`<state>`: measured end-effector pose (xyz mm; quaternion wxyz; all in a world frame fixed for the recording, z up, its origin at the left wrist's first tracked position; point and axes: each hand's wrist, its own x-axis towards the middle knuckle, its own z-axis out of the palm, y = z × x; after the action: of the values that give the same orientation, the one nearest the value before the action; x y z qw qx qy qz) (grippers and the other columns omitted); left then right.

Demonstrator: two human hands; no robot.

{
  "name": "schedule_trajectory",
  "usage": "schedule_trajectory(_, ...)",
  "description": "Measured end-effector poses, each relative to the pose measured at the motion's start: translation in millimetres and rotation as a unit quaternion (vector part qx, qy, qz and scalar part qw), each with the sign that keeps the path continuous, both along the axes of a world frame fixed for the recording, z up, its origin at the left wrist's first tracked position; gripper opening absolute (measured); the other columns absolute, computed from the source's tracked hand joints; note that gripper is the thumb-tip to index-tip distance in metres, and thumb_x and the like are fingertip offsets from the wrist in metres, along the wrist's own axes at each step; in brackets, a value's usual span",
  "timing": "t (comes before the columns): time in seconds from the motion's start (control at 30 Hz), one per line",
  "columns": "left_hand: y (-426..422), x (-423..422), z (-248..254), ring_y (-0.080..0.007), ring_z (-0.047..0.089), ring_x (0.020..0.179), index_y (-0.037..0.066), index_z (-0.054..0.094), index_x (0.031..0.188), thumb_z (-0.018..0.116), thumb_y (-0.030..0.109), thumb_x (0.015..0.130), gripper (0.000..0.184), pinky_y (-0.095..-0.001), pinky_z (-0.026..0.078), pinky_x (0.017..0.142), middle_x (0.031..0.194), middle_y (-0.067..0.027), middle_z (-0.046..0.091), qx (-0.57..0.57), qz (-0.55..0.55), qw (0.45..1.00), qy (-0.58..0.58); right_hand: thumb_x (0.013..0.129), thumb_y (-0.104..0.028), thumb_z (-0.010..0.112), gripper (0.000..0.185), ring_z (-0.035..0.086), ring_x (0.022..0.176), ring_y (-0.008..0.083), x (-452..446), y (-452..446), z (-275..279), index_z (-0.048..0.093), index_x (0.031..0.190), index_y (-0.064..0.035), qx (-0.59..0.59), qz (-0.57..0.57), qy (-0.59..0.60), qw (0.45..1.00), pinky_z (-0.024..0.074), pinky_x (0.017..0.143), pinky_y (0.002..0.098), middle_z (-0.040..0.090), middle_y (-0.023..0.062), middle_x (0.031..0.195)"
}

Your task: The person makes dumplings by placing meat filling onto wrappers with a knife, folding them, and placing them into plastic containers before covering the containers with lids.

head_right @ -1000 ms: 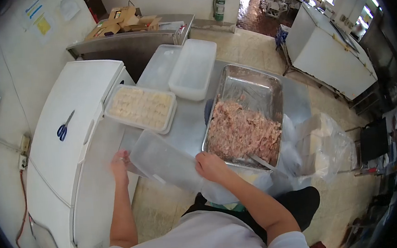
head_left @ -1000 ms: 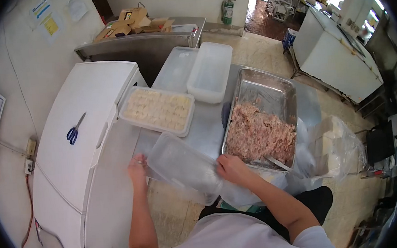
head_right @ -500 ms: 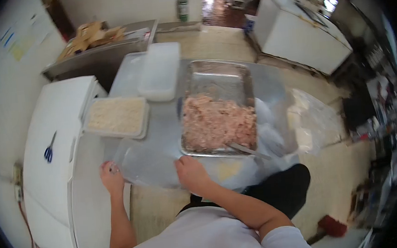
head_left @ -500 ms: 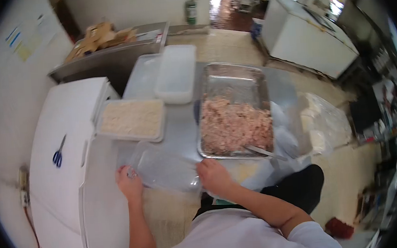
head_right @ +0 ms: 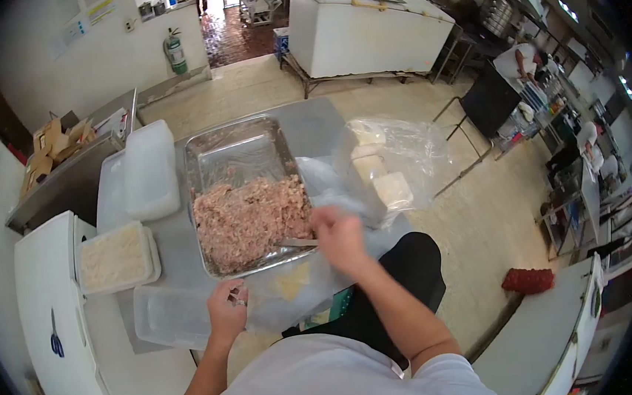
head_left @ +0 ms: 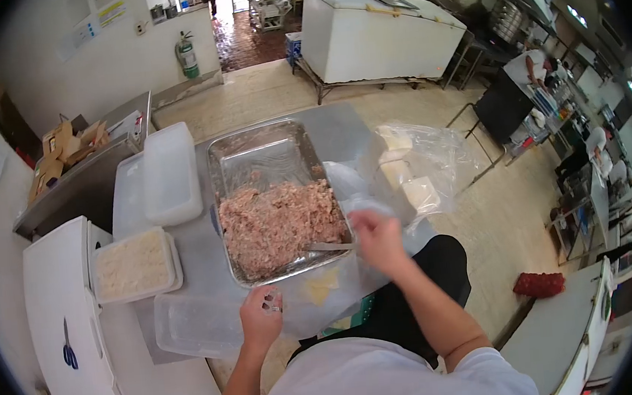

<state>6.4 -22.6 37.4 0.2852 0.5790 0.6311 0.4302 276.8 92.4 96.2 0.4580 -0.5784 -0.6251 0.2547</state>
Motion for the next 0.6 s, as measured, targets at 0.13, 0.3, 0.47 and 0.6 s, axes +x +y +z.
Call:
schedule_trajectory(0.13, 8.2, 5.1, -3.7, -0.0232, 0.067, 0.076, 0.002, 0.072, 0.104, 0.073, 0.004, 0.086, 0.019, -0.033, 0.054, 0.069, 0.094, -0.0143, 0.069, -0.008, -0.008, 1.0, -0.003, 0.089, -0.011, 0.069, 0.016, 0.069, 0.07, 0.0246, 58.8, 55.5, 50.2, 0.074, 0.09, 0.0039, -0.041, -0.079, -0.04, 0.995, 0.0525, 0.066, 0.0365, 0.071, 0.0171, 0.076)
schedule_trajectory(0.3, 22.6, 10.6, -0.1, -0.0226, 0.068, 0.077, 0.001, 0.072, 0.104, 0.072, 0.004, 0.086, 0.018, -0.0326, 0.054, 0.071, 0.093, -0.0145, 0.07, -0.022, -0.001, 1.0, -0.007, 0.088, -0.021, 0.069, 0.026, 0.069, 0.074, 0.0371, 66.1, 138.4, 34.8, 0.074, 0.086, 0.0039, -0.112, -0.066, -0.104, 0.986, 0.0534, 0.07, 0.0439, 0.071, 0.0235, 0.08)
schedule_trajectory(0.47, 31.3, 22.5, 3.6, -0.0222, 0.068, 0.077, 0.001, 0.072, 0.104, 0.072, 0.003, 0.087, 0.018, -0.0324, 0.054, 0.072, 0.092, -0.0145, 0.071, -0.029, 0.021, 0.999, -0.014, 0.084, -0.018, 0.066, 0.02, 0.07, 0.071, 0.0321, 66.8, 199.8, -44.8, 0.076, 0.081, -0.0007, -0.077, -0.045, -0.151, 0.984, 0.0546, 0.069, 0.0425, 0.071, 0.0201, 0.075)
schedule_trajectory(0.6, 28.9, 25.0, -7.8, -0.0217, 0.067, 0.077, 0.001, 0.072, 0.104, 0.072, 0.002, 0.086, 0.018, -0.0325, 0.054, 0.072, 0.091, -0.0143, 0.071, -0.015, 0.031, 0.999, -0.023, 0.081, -0.013, 0.064, 0.018, 0.071, 0.088, 0.0428, 69.9, 180.6, -47.5, 0.077, 0.086, -0.0019, -0.153, 0.098, -0.314, 0.932, 0.057, 0.083, 0.048, 0.072, 0.0261, 0.087)
